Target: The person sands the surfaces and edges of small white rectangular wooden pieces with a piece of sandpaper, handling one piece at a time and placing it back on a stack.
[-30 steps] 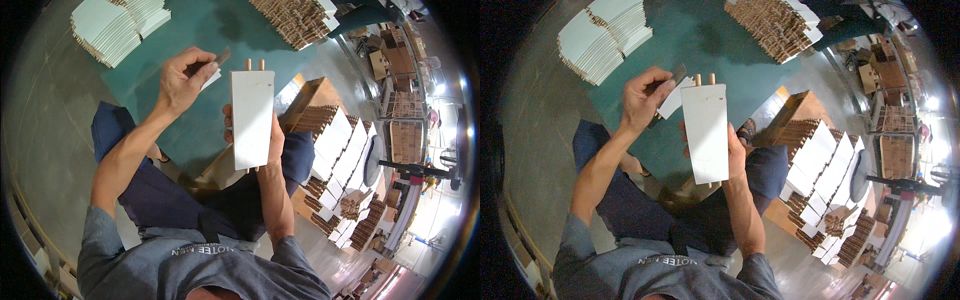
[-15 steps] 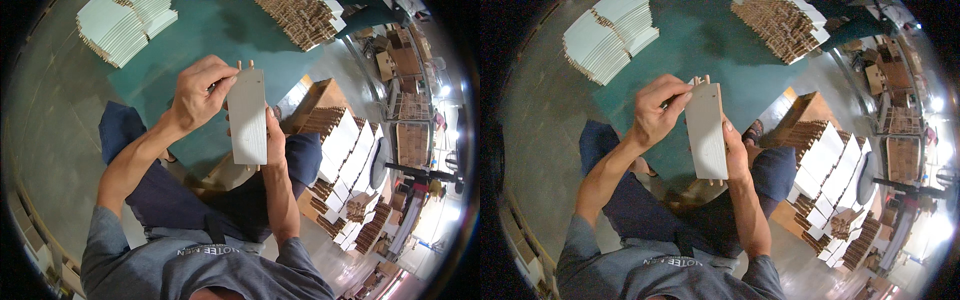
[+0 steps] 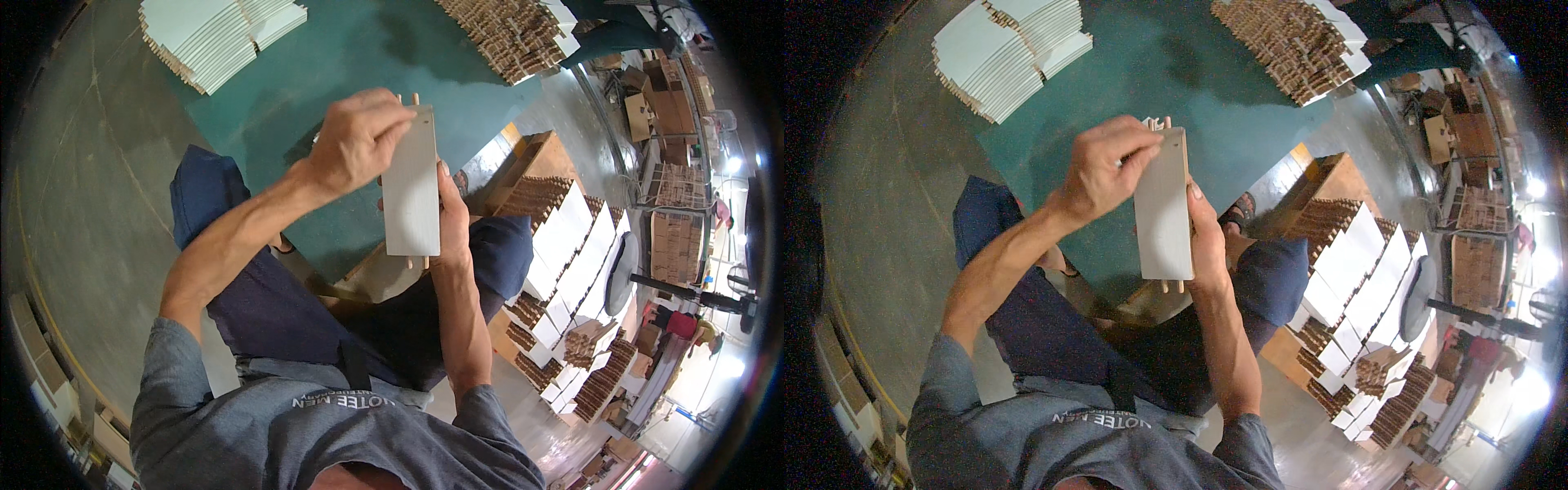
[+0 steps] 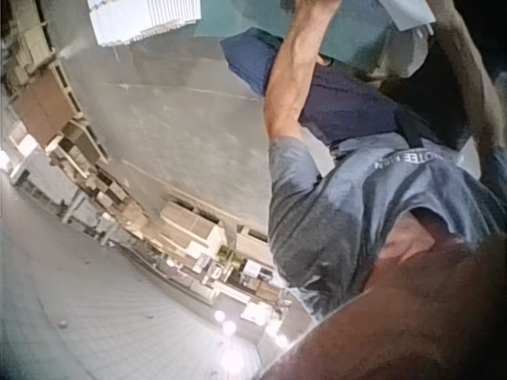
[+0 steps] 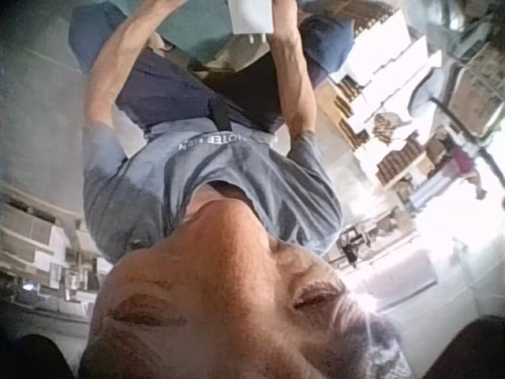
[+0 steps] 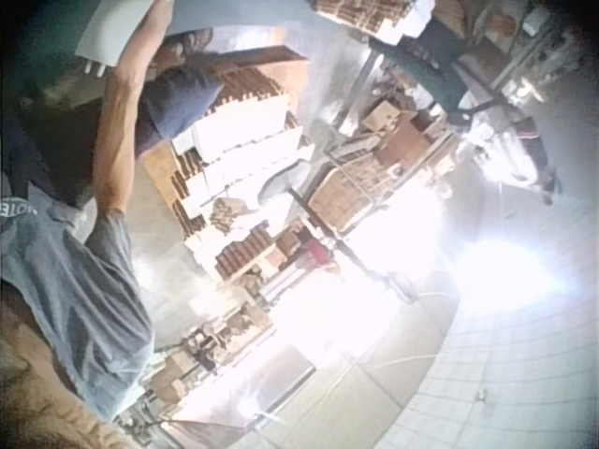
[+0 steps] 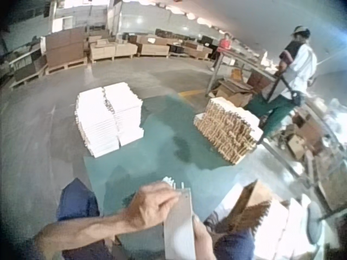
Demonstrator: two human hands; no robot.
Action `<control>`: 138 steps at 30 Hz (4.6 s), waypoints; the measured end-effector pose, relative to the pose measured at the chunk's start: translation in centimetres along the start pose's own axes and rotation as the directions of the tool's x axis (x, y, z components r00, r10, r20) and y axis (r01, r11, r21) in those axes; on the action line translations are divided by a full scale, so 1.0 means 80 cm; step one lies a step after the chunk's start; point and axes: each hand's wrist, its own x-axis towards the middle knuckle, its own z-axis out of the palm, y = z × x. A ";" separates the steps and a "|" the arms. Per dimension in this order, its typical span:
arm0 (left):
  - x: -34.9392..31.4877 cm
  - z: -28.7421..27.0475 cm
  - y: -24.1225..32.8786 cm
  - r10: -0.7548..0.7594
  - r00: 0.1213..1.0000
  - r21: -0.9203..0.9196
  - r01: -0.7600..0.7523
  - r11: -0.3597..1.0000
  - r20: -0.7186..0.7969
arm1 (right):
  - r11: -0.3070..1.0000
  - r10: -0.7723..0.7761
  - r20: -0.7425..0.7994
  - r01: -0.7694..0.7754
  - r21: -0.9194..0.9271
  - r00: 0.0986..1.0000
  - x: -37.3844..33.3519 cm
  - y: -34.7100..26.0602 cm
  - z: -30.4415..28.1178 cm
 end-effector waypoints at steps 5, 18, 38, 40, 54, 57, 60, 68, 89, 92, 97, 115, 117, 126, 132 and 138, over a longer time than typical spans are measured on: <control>-0.011 0.009 0.004 0.062 0.994 0.100 -0.071 0.992 0.092 | 0.999 0.029 -0.057 -0.026 0.045 0.998 0.002 0.002 -0.011; -0.025 0.028 0.022 0.152 0.988 -0.108 -0.149 0.983 0.017 | 0.990 0.043 -0.060 -0.034 0.140 0.997 0.008 0.008 -0.015; 0.007 0.003 -0.032 -0.050 0.996 -0.016 0.048 0.999 -0.076 | 0.997 0.013 0.117 -0.022 0.073 0.993 -0.001 -0.008 0.006; -0.005 0.005 -0.026 0.030 0.995 -0.001 -0.030 1.000 -0.099 | 0.999 0.008 0.122 -0.014 0.049 0.993 -0.007 -0.008 0.004; -0.023 0.019 0.010 0.099 0.987 -0.026 -0.096 0.995 0.125 | 0.888 0.011 0.133 -0.071 0.454 0.991 0.017 0.002 -0.046; -0.053 0.033 0.043 0.212 0.955 -0.167 -0.179 0.970 0.209 | 0.909 0.128 -0.124 -0.066 0.412 0.984 0.012 -0.018 0.006; -0.040 0.029 0.019 0.127 0.960 0.054 -0.145 0.988 0.251 | 0.883 0.021 0.071 -0.052 0.467 0.997 0.019 -0.008 -0.039; -0.027 0.022 0.016 -0.064 0.986 -0.081 0.077 0.994 0.157 | 0.897 -0.063 0.341 -0.097 0.431 0.938 0.015 -0.001 -0.065; -0.014 0.002 -0.012 -0.588 0.692 -0.590 0.699 0.403 0.419 | 0.897 -0.213 0.034 0.209 -0.388 0.976 -0.002 -0.014 -0.017; -0.014 -0.011 0.004 -0.582 0.719 -0.476 0.692 0.543 0.380 | 0.886 -0.194 -0.013 0.169 -0.431 0.981 -0.003 -0.014 -0.014; -0.028 0.014 0.015 -0.488 0.779 -0.427 0.625 0.653 0.394 | 0.891 -0.268 -0.135 0.191 -0.413 0.954 -0.010 -0.021 0.003; -0.051 0.024 -0.002 -0.466 0.807 -0.386 0.585 0.713 0.362 | 0.177 -0.433 0.095 0.187 -0.966 0.896 -0.013 -0.024 -0.015; -0.043 0.017 0.006 -0.478 0.799 -0.397 0.598 0.697 0.365 | 0.860 -0.333 -0.134 0.243 -0.448 0.933 -0.003 -0.032 0.001; -0.029 0.017 0.014 -0.507 0.711 -0.457 0.702 0.546 0.487 | 0.950 -0.274 -0.141 0.245 -0.194 0.951 0.000 -0.029 -0.013; -0.025 0.013 0.018 -0.524 0.714 -0.468 0.700 0.539 0.465 | 0.936 -0.259 -0.150 0.209 -0.282 0.954 -0.005 -0.036 -0.008; -0.027 0.017 0.017 -0.531 0.699 -0.454 0.715 0.532 0.478 | 0.926 -0.306 -0.157 0.255 -0.280 0.939 -0.001 -0.035 -0.014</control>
